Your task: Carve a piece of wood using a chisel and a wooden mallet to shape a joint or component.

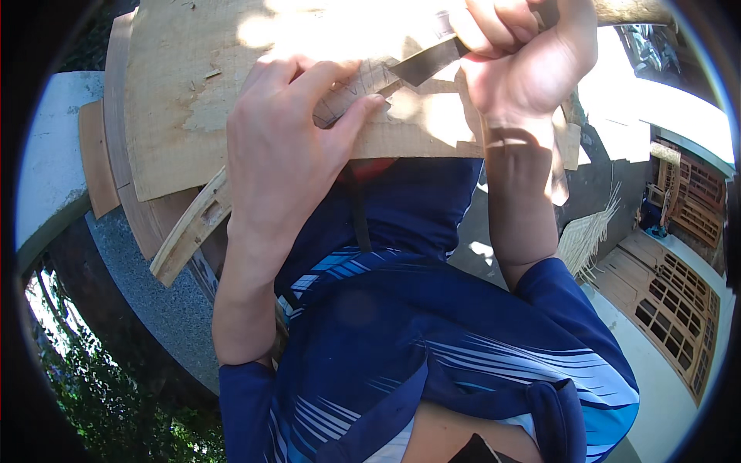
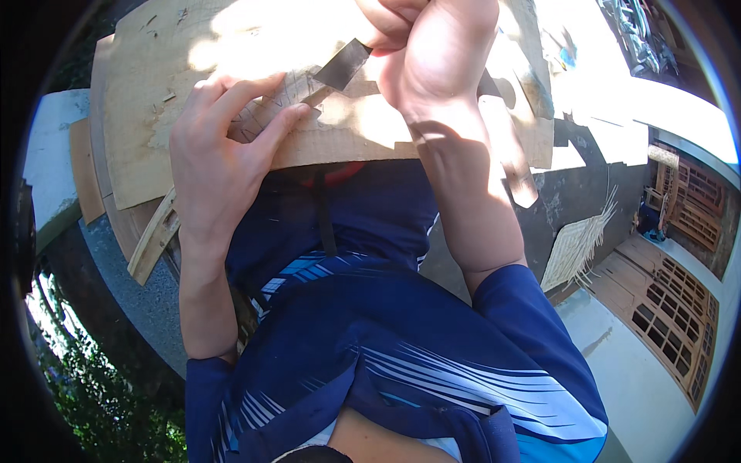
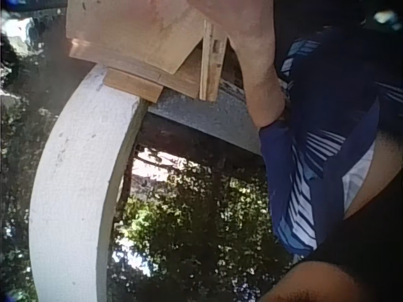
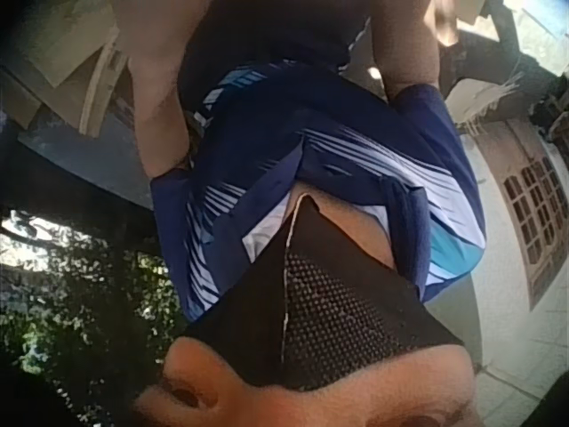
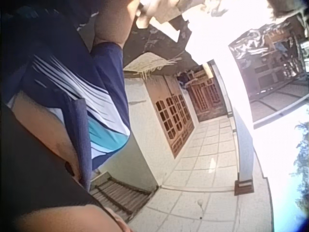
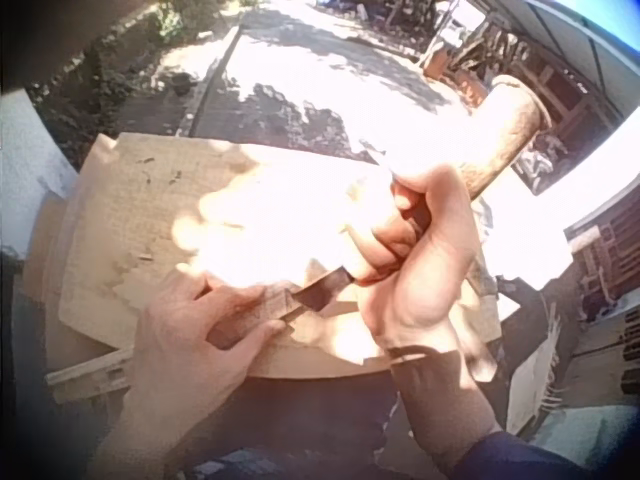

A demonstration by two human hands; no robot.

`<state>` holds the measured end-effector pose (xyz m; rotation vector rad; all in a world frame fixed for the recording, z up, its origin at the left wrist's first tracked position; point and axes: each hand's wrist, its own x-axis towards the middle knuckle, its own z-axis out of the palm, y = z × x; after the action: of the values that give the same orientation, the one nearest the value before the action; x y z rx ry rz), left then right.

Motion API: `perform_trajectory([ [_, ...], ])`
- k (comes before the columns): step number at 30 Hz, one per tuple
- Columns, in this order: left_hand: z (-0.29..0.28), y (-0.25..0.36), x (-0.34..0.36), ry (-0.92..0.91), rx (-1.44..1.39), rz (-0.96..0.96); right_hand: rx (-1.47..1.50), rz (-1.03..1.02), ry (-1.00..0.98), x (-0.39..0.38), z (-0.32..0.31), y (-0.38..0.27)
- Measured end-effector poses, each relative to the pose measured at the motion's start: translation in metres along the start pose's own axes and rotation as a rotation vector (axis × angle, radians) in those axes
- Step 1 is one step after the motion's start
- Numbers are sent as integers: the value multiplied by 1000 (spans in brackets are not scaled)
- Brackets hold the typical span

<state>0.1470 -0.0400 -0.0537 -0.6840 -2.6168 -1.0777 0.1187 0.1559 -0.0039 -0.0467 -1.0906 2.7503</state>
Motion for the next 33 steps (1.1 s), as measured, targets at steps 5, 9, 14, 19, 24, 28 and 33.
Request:
perform_trajectory([
  [5,-1,1,1,-17,6,9,-185,-61,84,4,-6,1],
  [9,-2,2,1,-37,17,-6,-229,-81,192,8,-9,4],
  [14,-1,2,1,-31,18,17,-120,-120,178,4,-12,8],
  [19,0,2,1,-26,1,-13,-131,-153,387,-4,-16,12],
  [24,0,1,1,-24,27,37,-66,-158,497,-11,-26,18],
  [28,-1,1,0,-34,71,27,-8,-307,318,-20,-40,28],
  [33,1,2,-1,-22,65,-14,115,-355,434,-22,-58,45],
])
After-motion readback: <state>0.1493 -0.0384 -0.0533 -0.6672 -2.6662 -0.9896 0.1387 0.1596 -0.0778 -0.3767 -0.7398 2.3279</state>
